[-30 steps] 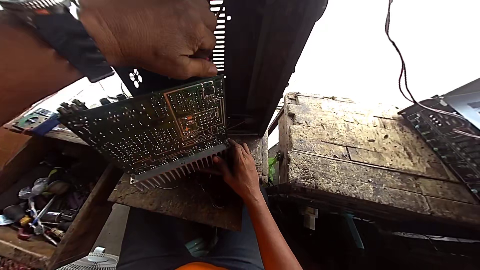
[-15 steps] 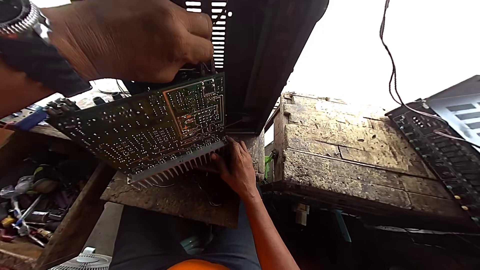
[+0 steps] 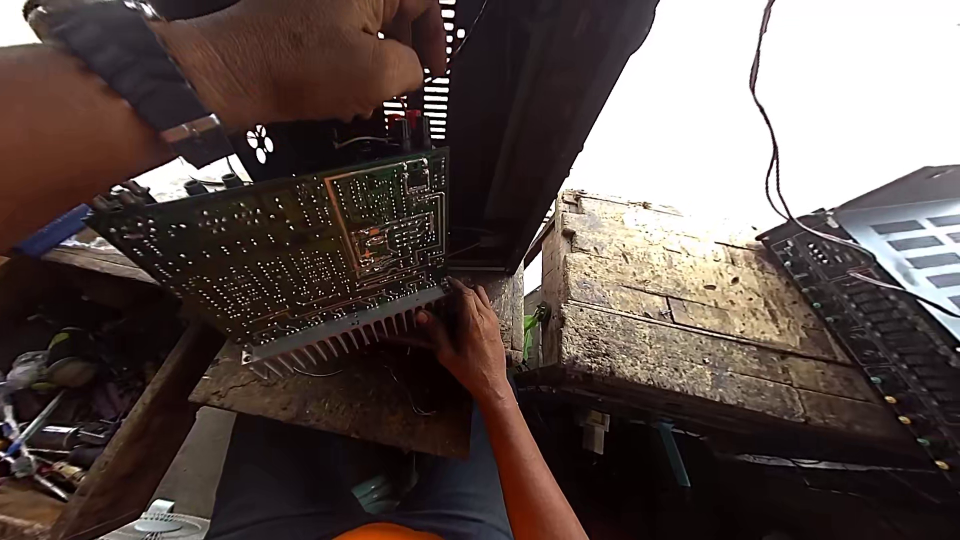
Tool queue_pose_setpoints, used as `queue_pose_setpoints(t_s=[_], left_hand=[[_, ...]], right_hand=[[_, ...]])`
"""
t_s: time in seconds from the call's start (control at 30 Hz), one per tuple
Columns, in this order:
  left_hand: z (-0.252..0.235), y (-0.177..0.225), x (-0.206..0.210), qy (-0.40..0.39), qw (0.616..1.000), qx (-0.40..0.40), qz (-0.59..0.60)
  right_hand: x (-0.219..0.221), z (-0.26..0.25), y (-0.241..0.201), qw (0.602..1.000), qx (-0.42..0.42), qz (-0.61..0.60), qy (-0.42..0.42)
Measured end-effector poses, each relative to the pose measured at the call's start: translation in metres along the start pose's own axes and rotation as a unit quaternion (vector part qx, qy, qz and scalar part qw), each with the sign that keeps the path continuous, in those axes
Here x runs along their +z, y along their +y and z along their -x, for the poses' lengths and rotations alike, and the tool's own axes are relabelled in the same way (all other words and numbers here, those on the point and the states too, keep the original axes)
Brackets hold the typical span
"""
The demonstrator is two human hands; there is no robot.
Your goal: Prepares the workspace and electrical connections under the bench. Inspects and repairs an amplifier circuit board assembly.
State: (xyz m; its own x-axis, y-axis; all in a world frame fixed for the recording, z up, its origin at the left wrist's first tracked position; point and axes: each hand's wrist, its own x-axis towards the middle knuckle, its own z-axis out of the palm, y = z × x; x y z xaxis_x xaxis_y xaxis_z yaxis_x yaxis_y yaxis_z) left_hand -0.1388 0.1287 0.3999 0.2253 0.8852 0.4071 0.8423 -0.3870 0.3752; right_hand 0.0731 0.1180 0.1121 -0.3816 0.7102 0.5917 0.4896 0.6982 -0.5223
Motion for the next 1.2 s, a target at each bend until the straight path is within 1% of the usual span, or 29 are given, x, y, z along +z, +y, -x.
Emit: queue_pose_setpoints(t_s=[0.13, 0.27, 0.37, 0.4, 0.47, 0.53, 0.6, 0.73, 0.93, 1.07, 1.13, 1.2], left_hand=[[-0.013, -0.009, 0.000, -0.049, 0.995, 0.023, -0.086], [-0.025, -0.019, -0.002, -0.111, 0.986, 0.039, -0.118], [-0.030, -0.013, -0.008, -0.189, 0.975, -0.014, -0.118], [-0.032, -0.014, -0.009, -0.204, 0.973, -0.022, -0.107], [-0.034, -0.016, -0.010, -0.227, 0.968, 0.002, -0.108], [-0.037, -0.020, -0.010, -0.244, 0.958, 0.055, -0.139], [-0.040, -0.020, -0.008, -0.253, 0.946, 0.097, -0.176], [-0.043, -0.019, -0.006, -0.265, 0.941, 0.093, -0.188], [-0.044, -0.022, -0.004, -0.252, 0.939, 0.132, -0.194], [-0.048, -0.038, 0.003, -0.218, 0.935, 0.190, -0.207], [-0.048, -0.042, 0.004, -0.205, 0.939, 0.194, -0.198], [-0.046, -0.041, 0.003, -0.196, 0.948, 0.172, -0.184]], right_hand=[[0.001, 0.000, 0.000, 1.000, -0.002, -0.002, 0.007], [0.002, -0.001, 0.000, 1.000, 0.001, -0.003, 0.003], [0.002, -0.001, 0.001, 1.000, 0.000, -0.002, 0.005], [0.002, 0.000, 0.001, 1.000, 0.000, -0.001, 0.005], [0.001, 0.000, 0.001, 1.000, 0.000, 0.001, 0.004], [0.001, -0.001, 0.000, 1.000, -0.001, 0.001, 0.002], [0.001, -0.001, 0.000, 1.000, -0.004, 0.000, 0.004], [0.000, 0.000, 0.001, 1.000, -0.005, 0.001, 0.001], [0.000, 0.001, 0.001, 1.000, -0.003, 0.003, -0.001], [0.000, 0.001, 0.002, 1.000, -0.007, 0.006, -0.002], [0.000, 0.001, 0.002, 1.000, -0.007, 0.004, 0.001], [0.001, 0.001, 0.002, 1.000, -0.006, 0.005, 0.002]])
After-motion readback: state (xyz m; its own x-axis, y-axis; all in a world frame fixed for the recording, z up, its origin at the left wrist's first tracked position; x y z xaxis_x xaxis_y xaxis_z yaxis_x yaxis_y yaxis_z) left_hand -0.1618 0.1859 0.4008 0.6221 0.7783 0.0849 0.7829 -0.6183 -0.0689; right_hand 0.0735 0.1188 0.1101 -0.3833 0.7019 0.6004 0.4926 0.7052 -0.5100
